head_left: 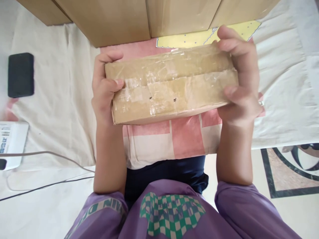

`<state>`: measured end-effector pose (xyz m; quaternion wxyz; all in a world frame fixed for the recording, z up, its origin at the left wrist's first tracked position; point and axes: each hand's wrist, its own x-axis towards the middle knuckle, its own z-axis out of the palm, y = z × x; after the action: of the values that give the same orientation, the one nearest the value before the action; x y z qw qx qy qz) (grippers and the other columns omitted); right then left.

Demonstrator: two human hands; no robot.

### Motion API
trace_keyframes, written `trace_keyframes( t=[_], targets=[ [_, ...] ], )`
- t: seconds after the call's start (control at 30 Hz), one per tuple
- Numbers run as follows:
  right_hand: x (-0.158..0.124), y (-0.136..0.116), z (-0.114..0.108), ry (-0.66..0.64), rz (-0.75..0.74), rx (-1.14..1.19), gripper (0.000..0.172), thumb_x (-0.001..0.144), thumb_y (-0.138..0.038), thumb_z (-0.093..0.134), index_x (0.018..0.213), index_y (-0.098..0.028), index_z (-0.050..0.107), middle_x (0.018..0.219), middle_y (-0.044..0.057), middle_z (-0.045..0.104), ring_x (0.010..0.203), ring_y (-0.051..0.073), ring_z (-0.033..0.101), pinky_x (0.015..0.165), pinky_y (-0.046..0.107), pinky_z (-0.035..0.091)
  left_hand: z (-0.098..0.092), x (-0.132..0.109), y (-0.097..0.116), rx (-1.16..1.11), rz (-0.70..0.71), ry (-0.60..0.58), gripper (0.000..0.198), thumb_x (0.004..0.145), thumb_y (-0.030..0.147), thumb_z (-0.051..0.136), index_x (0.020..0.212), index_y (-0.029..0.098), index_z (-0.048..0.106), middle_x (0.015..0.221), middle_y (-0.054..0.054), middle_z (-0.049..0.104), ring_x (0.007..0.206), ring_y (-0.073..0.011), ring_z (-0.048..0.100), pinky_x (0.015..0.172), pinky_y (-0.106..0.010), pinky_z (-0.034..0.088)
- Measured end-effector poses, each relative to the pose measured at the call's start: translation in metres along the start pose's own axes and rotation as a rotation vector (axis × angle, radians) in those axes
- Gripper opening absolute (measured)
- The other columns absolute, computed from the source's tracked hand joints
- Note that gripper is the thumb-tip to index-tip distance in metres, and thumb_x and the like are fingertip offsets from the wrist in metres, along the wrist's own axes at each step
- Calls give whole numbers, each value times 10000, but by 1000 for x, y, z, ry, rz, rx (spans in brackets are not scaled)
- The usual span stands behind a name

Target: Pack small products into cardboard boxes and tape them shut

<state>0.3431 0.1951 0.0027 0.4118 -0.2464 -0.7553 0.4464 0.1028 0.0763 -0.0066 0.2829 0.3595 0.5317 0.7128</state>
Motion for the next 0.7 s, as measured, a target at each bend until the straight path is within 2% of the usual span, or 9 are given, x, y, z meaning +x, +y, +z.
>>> trace_keyframes(
  t=[0.07,0.17,0.23,0.33,0.43,0.53,0.63,0.7],
  targets=[
    [-2,5,-7,-68,17,-22,649,822,-751,582,1379,-417,578,1671,-133,384,1622,315,240,1348,461,261,0,1,-4,-7,2,-1,428,601,236,605,1027,196,604,1009,-50,507,885,-180,486,774,-331,389],
    [-3,12,-20,-164,110,-137,910,737,-908,599,1514,-464,439,1732,-133,255,1657,336,88,1361,511,211,-3,5,-12,-30,34,-21,449,605,287,658,1042,214,586,984,-43,494,846,-181,471,779,-349,358],
    [-3,15,-26,-225,149,-168,1092,645,-918,695,1574,-475,331,1738,-96,237,1652,356,93,1353,545,218,-5,6,-15,-10,41,-28,466,621,335,683,1064,234,577,992,-32,515,856,-176,484,790,-341,363],
    [-14,12,-29,-284,114,-190,1284,534,-818,860,1605,-453,253,1717,-24,257,1632,394,138,1329,611,220,-7,0,-12,3,16,-16,444,681,439,698,1071,253,599,1025,-28,566,887,-186,526,795,-336,403],
    [-47,-1,-31,-261,39,-262,1233,543,-662,932,1583,-403,322,1621,70,363,1567,442,261,1294,660,255,-6,-14,-7,-83,-48,-112,456,798,602,642,1091,253,649,1016,-47,608,853,-206,559,762,-354,430],
    [-98,-24,-47,-190,-29,-271,1035,587,-542,902,1507,-420,444,1476,95,460,1455,466,406,1205,696,362,-1,-24,-11,-131,-90,-276,592,874,779,485,1108,264,661,884,-55,623,778,-225,545,727,-370,406],
    [-149,-56,-79,-35,61,-287,876,634,-615,811,1437,-418,522,1408,118,514,1368,497,476,1077,728,445,5,-25,-23,-101,-78,-392,678,866,843,449,1070,238,676,808,-65,621,768,-231,518,742,-365,371],
    [-172,-79,-103,97,152,-407,882,617,-635,804,1424,-414,526,1410,127,522,1357,520,478,1033,743,452,8,-24,-30,-79,-103,-413,685,873,837,450,1067,223,684,818,-70,622,784,-234,512,754,-359,361]
  ],
)
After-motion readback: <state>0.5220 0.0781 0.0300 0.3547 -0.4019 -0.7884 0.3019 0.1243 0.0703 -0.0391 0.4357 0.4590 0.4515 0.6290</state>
